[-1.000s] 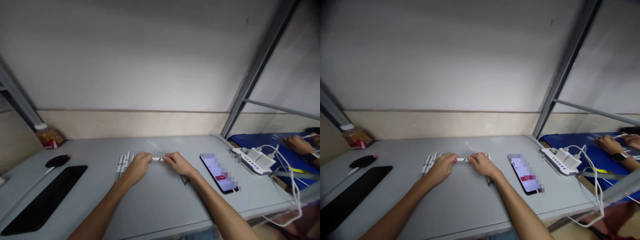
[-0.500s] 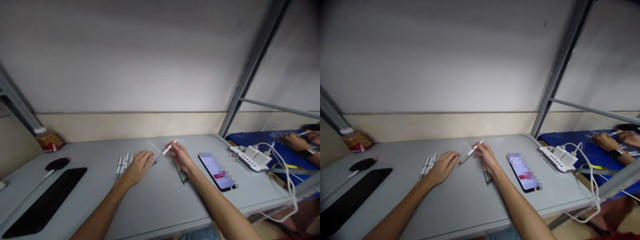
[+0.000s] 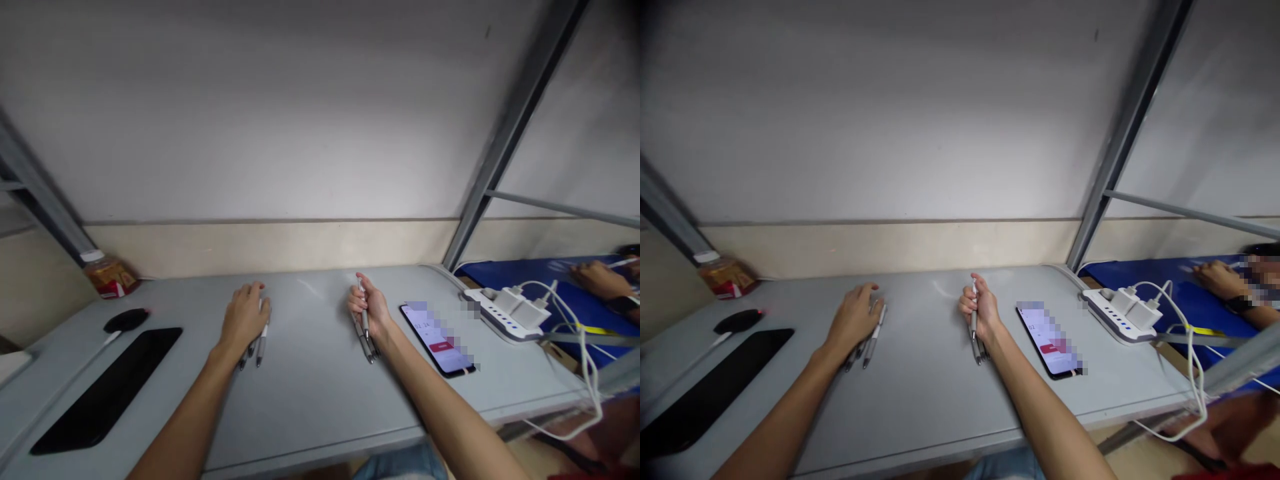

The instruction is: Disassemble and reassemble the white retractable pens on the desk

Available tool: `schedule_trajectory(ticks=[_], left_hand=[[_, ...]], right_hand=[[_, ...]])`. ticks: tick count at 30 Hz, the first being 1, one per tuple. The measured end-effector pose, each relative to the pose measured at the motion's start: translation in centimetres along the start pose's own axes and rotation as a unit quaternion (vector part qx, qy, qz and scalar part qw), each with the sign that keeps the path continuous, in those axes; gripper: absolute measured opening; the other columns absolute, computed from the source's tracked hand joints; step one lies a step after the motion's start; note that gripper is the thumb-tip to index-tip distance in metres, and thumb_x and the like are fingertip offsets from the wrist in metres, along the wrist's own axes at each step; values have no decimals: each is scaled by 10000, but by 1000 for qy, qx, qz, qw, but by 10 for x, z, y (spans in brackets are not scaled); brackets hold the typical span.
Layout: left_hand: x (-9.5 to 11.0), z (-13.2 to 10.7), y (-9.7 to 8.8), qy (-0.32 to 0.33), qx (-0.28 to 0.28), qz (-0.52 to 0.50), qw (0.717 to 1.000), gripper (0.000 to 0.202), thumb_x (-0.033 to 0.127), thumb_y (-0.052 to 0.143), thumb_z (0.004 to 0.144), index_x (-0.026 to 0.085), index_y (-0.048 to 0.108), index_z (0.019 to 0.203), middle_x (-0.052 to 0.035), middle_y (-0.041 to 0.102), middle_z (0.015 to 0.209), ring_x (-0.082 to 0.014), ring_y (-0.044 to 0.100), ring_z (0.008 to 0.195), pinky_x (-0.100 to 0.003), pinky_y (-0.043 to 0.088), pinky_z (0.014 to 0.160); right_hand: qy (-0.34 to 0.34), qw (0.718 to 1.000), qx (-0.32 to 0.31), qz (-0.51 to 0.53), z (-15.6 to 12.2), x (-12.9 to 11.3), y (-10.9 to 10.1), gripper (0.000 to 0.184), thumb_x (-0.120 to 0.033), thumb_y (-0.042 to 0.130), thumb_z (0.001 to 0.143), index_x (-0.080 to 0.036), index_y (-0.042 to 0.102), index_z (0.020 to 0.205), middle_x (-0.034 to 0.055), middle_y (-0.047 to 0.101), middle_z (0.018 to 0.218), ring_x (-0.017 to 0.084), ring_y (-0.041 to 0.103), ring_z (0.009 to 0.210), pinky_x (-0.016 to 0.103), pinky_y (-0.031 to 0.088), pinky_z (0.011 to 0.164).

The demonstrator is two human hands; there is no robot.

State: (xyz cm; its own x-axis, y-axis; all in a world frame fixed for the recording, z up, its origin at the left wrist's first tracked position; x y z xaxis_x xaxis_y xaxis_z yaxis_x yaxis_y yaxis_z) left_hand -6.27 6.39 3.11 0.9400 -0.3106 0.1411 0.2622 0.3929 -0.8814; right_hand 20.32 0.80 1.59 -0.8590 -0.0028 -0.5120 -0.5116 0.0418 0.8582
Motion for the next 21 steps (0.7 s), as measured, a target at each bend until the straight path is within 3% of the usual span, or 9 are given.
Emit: schedule_trajectory(ticks=[4, 11, 15, 21], left_hand=[[-14, 2, -2, -54, -13, 26, 998, 380, 380, 403, 871, 147, 528, 1145, -174, 551, 1130, -362, 458, 1097, -486, 430, 828], [-29, 6, 6, -95, -62, -76, 991, 433, 474, 387, 869, 193, 510, 1174, -150, 520, 1254, -353, 417, 1195, -556, 364, 922], [-28, 6, 13, -54, -95, -88, 990, 420, 491, 454, 834, 210, 528, 1137, -125, 553, 1221, -337, 449, 1182, -514, 372, 914], [-22, 5, 21, 31, -80, -120, 989, 385, 453, 505, 820, 195, 527, 1105, -90, 594, 1141, -262, 517, 1101, -406, 403, 907]], right_hand=[[13, 1000, -10, -10, 0, 2, 1, 52, -242, 451, 906, -265, 416, 937, -93, 273, 561, 43, 181, 365, 131, 96, 340], [-7, 997, -55, -47, -2, 2, 3, 153, -290, 546, 873, -288, 428, 970, -92, 291, 579, 43, 178, 377, 135, 84, 332], [15, 998, -47, -38, -3, 2, 4, 135, -277, 538, 878, -281, 426, 954, -94, 292, 581, 40, 153, 378, 137, 65, 331], [34, 998, -41, -21, -2, 2, 2, 124, -282, 534, 883, -278, 423, 939, -97, 272, 569, 44, 133, 380, 139, 47, 329]])
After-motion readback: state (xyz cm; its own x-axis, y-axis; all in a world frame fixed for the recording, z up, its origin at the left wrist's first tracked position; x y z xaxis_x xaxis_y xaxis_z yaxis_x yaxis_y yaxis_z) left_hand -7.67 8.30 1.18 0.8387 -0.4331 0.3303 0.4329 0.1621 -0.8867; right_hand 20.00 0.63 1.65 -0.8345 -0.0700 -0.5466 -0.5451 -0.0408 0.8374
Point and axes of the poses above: each hand's wrist, its own z-axis towards the middle knuckle, its own y-axis out of the palm, x = y × z, the point moved 4 cm from there along z, towards the middle knuckle
